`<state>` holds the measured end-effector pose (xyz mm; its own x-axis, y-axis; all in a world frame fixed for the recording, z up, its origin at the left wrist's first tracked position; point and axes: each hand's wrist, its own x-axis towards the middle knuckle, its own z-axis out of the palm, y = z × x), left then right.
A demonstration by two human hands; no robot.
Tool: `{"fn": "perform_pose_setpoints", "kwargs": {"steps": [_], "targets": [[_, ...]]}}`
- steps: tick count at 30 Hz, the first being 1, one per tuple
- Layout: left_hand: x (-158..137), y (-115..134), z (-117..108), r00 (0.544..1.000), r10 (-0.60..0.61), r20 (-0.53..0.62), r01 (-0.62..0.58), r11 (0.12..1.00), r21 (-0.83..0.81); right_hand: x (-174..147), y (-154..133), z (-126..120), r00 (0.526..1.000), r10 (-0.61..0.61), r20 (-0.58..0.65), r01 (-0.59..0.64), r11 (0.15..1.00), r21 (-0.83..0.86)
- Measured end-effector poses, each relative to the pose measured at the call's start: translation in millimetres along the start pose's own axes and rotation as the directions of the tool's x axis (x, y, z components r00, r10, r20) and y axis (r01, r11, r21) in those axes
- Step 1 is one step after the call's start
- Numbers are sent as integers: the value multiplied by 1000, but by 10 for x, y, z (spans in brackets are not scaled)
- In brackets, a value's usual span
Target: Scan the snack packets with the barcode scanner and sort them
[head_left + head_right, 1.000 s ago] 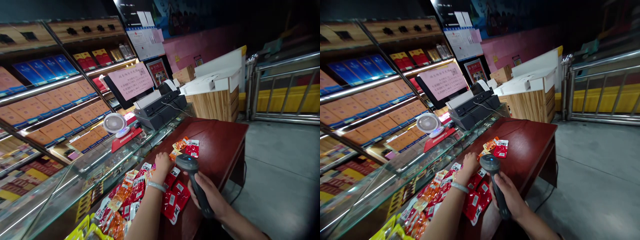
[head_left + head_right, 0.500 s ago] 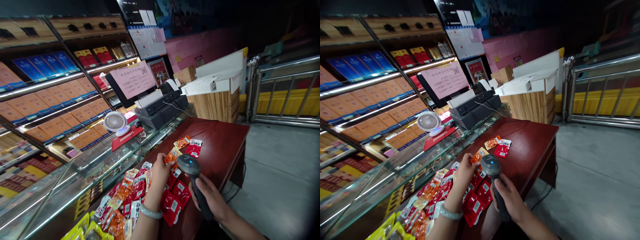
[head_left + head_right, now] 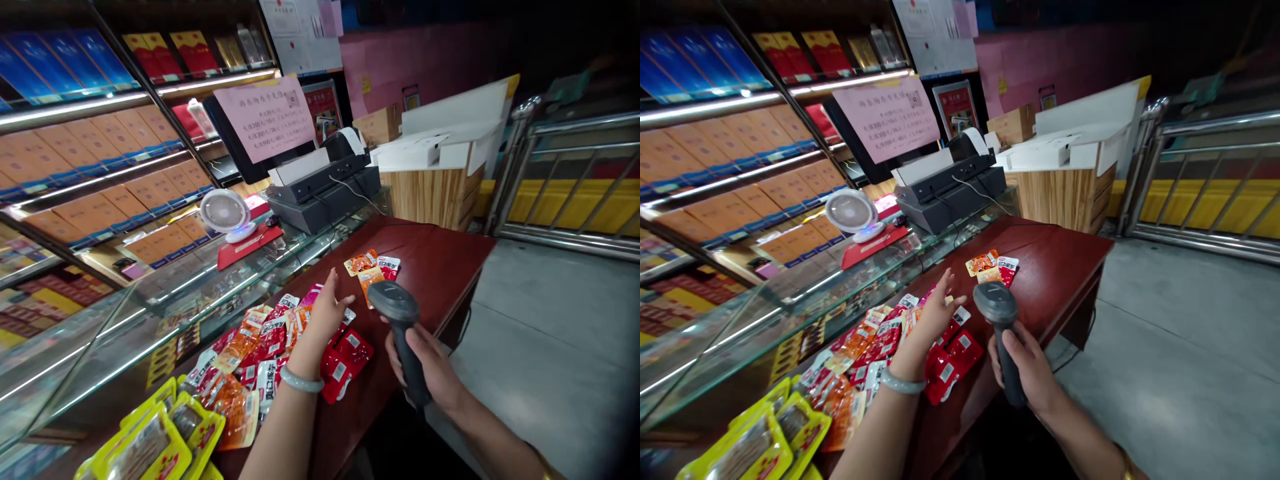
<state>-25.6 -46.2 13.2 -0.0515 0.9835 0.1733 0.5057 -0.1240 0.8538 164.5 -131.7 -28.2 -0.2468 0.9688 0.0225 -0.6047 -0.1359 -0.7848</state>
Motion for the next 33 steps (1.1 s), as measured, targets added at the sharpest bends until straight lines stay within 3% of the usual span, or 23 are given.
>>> {"fn": "perform_pose_setpoints", "kwargs": {"steps": [2,4,7,15,19,24,33], "targets": [[-53,2,-86,1000,3,29,-13,934,358,-33,-26,-56,1000,20,-22,-20,1000,-7],[-115,-24,-183,994,-62,93,-15,754,657,-60,-27,-107,999,32,-27,-32,999,-12],[-159,-104,-301,983,-152,104,2,572,820,-91,-4,-141,998,53,-18,-53,998,-27],[-74,-309,-582,981,-182,61,50,551,833,-89,26,47,981,162,106,-149,982,-119],[-84,-396,-621,989,-143,-27,103,556,825,24,90,168,971,206,124,-195,976,-94],[-102,-368,-651,982,-182,-43,135,528,839,162,178,280,968,211,138,-201,976,-81],[-126,-336,-742,985,-134,-107,160,498,852,211,310,221,965,220,144,-203,971,-125]]}}
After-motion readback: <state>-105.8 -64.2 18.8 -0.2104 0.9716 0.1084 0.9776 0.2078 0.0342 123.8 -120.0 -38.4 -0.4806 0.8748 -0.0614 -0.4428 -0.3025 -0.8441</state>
